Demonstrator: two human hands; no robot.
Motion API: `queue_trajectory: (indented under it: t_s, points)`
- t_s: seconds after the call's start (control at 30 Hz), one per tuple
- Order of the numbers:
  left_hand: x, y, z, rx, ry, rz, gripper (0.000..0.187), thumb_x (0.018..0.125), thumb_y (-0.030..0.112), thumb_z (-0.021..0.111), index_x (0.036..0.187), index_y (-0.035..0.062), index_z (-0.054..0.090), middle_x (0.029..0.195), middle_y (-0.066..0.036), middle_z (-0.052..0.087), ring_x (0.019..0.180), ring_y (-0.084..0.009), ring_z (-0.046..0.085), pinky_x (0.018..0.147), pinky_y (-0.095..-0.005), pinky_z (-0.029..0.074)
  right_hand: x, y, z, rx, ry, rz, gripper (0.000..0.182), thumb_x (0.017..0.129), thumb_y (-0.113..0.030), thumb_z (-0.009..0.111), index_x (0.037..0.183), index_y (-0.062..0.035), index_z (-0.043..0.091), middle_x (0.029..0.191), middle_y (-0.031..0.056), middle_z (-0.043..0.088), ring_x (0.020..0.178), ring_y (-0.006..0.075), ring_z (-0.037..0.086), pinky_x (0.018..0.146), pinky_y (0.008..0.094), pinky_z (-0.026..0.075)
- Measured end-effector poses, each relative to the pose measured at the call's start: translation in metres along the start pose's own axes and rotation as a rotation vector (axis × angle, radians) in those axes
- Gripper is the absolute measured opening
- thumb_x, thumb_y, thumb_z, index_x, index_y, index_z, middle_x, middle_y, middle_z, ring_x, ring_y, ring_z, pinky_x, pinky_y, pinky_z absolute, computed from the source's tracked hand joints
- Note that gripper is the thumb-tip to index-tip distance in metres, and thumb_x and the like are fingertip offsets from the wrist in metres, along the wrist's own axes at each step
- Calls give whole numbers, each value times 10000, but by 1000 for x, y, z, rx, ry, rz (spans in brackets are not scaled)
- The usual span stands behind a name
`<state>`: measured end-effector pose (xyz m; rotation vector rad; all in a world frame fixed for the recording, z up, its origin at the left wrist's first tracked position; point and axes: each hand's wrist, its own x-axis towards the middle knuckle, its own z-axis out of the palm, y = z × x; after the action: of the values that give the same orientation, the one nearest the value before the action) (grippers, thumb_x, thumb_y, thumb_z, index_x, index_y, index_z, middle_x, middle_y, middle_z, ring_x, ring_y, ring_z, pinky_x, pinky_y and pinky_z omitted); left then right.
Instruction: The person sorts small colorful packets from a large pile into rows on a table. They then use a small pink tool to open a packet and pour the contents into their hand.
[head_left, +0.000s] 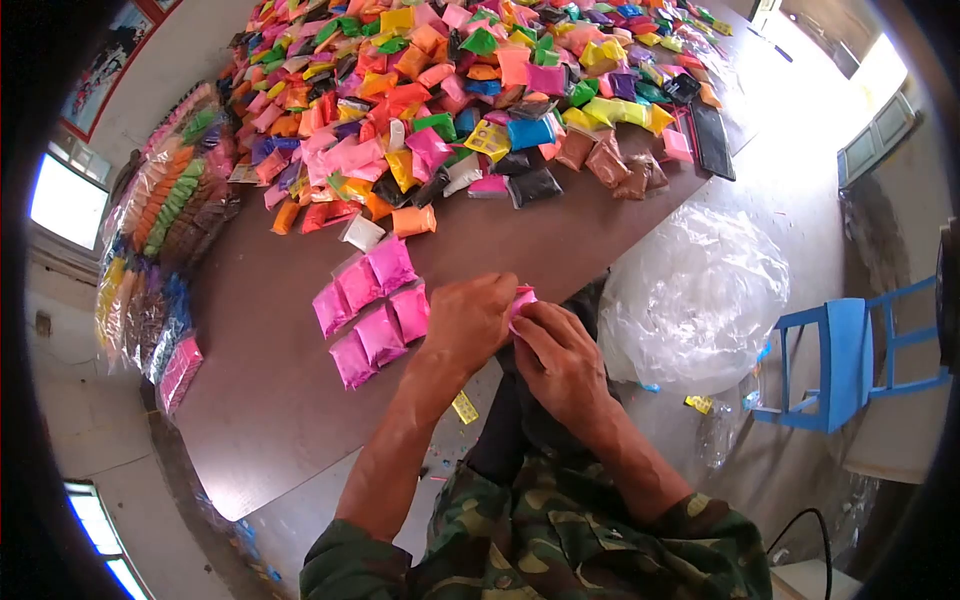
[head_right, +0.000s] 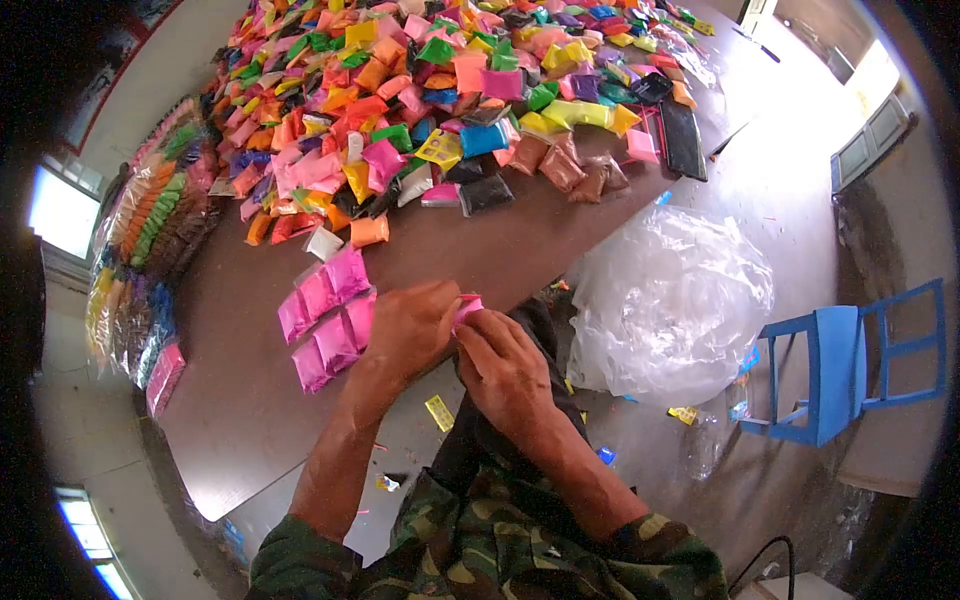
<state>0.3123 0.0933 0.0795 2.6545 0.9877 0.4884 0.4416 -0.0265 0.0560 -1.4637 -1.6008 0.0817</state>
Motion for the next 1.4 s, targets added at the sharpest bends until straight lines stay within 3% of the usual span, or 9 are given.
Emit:
queue_trajectory:
  t_s: [0.5,0.6,0.8,0.9,1.2,1.4]
  points:
    - [7,4,-5,113,-93,40,104,926,169,695,919,88,629,864,-118,714,824,-363,736,695,-490,573,0,0,0,15,-1,3,334,802,26,774,1128,3,707,1189,157,683,1143,362,677,989,430,568]
    - [4,2,-2,38,-41,25,117,957,150,652,890,67,605,838,-166,680,777,-428,691,672,-531,534,-2,0,1,14,8,9,332,804,23,774,1129,1,708,1189,158,683,1141,364,678,987,431,569]
    - [-7,3,-8,50,-10,46,118,936,178,692,915,81,627,852,-139,714,771,-381,732,662,-503,568,-5,2,1,25,30,22,354,786,49,791,1127,-11,722,1202,148,694,1122,368,686,964,432,579]
    - [-8,6,-9,79,-89,20,135,959,186,674,905,74,620,849,-150,709,775,-390,728,664,-506,565,-4,3,2,22,12,19,345,799,37,780,1135,-8,717,1201,152,688,1134,367,682,977,431,574]
    - [-1,2,-12,2,-23,29,148,980,168,640,878,69,602,820,-164,670,768,-418,685,665,-535,520,-4,4,2,35,25,10,333,813,27,768,1139,-5,710,1193,155,677,1142,362,677,985,429,569]
    - [1,2,-6,148,-66,-29,135,968,189,666,918,75,615,854,-142,704,802,-394,726,681,-506,561,-5,2,3,25,1,10,333,801,30,767,1128,-2,706,1203,155,673,1146,367,673,989,433,568]
